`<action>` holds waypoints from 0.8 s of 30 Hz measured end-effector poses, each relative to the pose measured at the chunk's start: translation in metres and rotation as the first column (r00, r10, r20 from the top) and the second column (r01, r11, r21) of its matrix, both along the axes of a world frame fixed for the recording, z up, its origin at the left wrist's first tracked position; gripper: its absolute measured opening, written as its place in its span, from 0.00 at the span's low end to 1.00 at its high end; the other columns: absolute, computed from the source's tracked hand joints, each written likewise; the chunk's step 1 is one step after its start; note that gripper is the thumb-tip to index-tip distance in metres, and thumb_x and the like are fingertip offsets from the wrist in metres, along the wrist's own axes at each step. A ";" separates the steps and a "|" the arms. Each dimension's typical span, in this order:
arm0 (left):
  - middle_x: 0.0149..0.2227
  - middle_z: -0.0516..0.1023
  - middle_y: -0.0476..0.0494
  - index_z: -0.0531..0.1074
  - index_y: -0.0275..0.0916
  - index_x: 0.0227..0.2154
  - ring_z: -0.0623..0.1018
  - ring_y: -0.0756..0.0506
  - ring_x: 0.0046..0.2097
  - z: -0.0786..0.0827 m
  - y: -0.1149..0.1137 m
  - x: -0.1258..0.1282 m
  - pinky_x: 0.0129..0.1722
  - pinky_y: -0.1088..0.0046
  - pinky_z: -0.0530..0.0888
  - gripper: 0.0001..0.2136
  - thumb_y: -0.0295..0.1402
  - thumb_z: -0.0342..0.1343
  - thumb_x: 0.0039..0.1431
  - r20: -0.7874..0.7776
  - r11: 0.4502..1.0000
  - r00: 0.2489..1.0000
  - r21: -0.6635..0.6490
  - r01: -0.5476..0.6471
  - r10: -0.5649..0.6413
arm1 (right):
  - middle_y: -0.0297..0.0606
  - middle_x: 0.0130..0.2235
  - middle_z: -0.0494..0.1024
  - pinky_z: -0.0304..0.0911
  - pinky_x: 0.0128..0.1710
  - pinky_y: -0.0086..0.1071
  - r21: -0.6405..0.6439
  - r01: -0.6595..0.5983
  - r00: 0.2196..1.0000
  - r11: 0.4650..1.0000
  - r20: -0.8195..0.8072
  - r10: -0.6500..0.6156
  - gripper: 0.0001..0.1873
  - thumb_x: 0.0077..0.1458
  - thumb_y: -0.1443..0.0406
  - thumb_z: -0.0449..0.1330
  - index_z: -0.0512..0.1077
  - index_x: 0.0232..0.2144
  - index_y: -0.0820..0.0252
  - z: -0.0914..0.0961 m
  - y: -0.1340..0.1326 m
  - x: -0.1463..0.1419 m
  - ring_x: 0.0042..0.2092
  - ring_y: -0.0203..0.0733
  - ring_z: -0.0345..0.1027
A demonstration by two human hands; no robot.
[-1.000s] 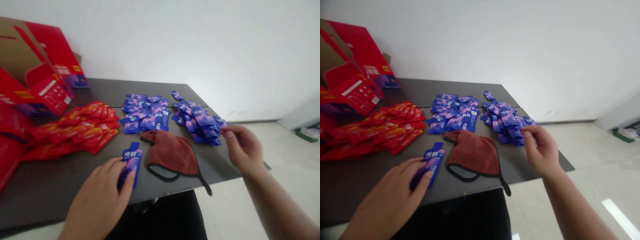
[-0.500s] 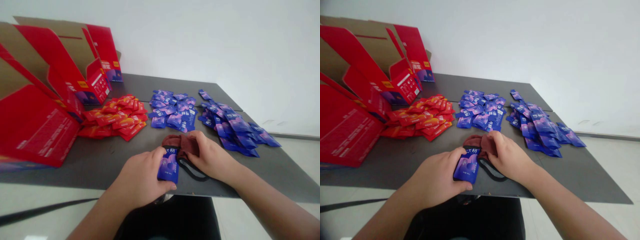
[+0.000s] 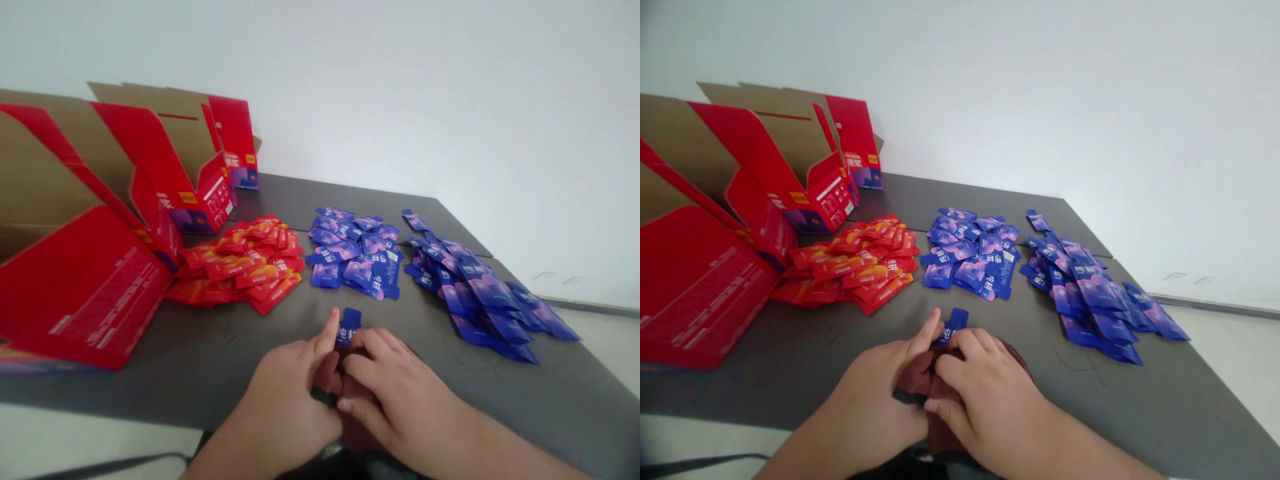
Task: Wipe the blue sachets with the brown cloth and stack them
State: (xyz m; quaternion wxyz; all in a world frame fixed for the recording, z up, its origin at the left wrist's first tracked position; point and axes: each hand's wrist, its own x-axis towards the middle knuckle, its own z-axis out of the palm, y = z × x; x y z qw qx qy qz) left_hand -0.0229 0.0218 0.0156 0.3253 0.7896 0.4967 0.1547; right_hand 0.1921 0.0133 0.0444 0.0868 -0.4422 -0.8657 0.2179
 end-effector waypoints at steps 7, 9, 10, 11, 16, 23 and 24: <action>0.57 0.85 0.37 0.42 0.42 0.80 0.86 0.35 0.52 0.001 0.003 0.002 0.48 0.60 0.80 0.53 0.42 0.66 0.59 -0.042 0.996 0.998 0.074 0.043 -0.040 | 0.42 0.50 0.76 0.68 0.54 0.52 0.128 0.069 0.994 0.989 0.078 -0.080 0.10 0.68 0.60 0.64 0.75 0.50 0.53 -0.013 0.021 0.002 0.53 0.56 0.69; 0.64 0.80 0.37 0.47 0.45 0.80 0.84 0.34 0.56 0.004 0.003 0.004 0.54 0.58 0.80 0.53 0.44 0.70 0.56 -0.081 0.994 0.995 0.089 0.065 -0.057 | 0.44 0.51 0.76 0.69 0.55 0.54 0.142 0.095 0.989 0.985 0.103 -0.110 0.13 0.68 0.61 0.64 0.74 0.53 0.55 -0.010 0.023 0.005 0.53 0.56 0.70; 0.67 0.78 0.38 0.51 0.47 0.79 0.84 0.33 0.57 0.005 0.003 0.005 0.55 0.56 0.80 0.53 0.45 0.72 0.55 -0.119 0.993 0.991 0.093 0.072 -0.060 | 0.45 0.52 0.77 0.69 0.56 0.55 0.132 0.101 0.987 0.986 0.108 -0.115 0.15 0.67 0.61 0.65 0.73 0.53 0.56 -0.005 0.024 0.008 0.54 0.57 0.71; 0.70 0.74 0.40 0.55 0.49 0.78 0.83 0.32 0.58 0.007 0.003 0.006 0.56 0.54 0.80 0.51 0.46 0.73 0.54 -0.159 0.993 0.985 0.090 0.078 -0.063 | 0.46 0.54 0.77 0.69 0.57 0.55 0.110 0.092 0.990 0.990 0.100 -0.103 0.17 0.66 0.59 0.67 0.73 0.54 0.56 0.002 0.025 0.011 0.55 0.57 0.72; 0.77 0.62 0.43 0.65 0.55 0.73 0.80 0.29 0.64 0.014 0.008 0.013 0.62 0.48 0.78 0.48 0.49 0.77 0.50 -0.288 0.994 0.952 -0.023 0.103 -0.105 | 0.48 0.67 0.72 0.68 0.64 0.52 0.230 0.070 0.969 0.971 -0.246 -0.012 0.16 0.68 0.53 0.66 0.73 0.52 0.50 0.054 0.071 0.052 0.70 0.60 0.65; 0.77 0.60 0.38 0.65 0.56 0.74 0.85 0.28 0.58 0.013 0.020 0.017 0.57 0.49 0.82 0.41 0.37 0.71 0.58 -0.378 0.986 0.911 -0.073 0.149 -0.166 | 0.52 0.62 0.77 0.68 0.64 0.55 0.356 0.546 0.775 0.758 0.128 -0.618 0.20 0.70 0.56 0.64 0.76 0.59 0.60 0.057 0.278 0.130 0.62 0.58 0.73; 0.77 0.60 0.37 0.64 0.56 0.74 0.86 0.29 0.55 0.013 0.021 0.019 0.54 0.49 0.84 0.39 0.33 0.67 0.61 -0.412 0.985 0.894 -0.066 0.160 -0.173 | 0.49 0.62 0.77 0.71 0.61 0.55 0.339 0.561 0.747 0.755 0.185 -0.638 0.21 0.70 0.56 0.65 0.75 0.59 0.60 0.053 0.301 0.135 0.60 0.55 0.75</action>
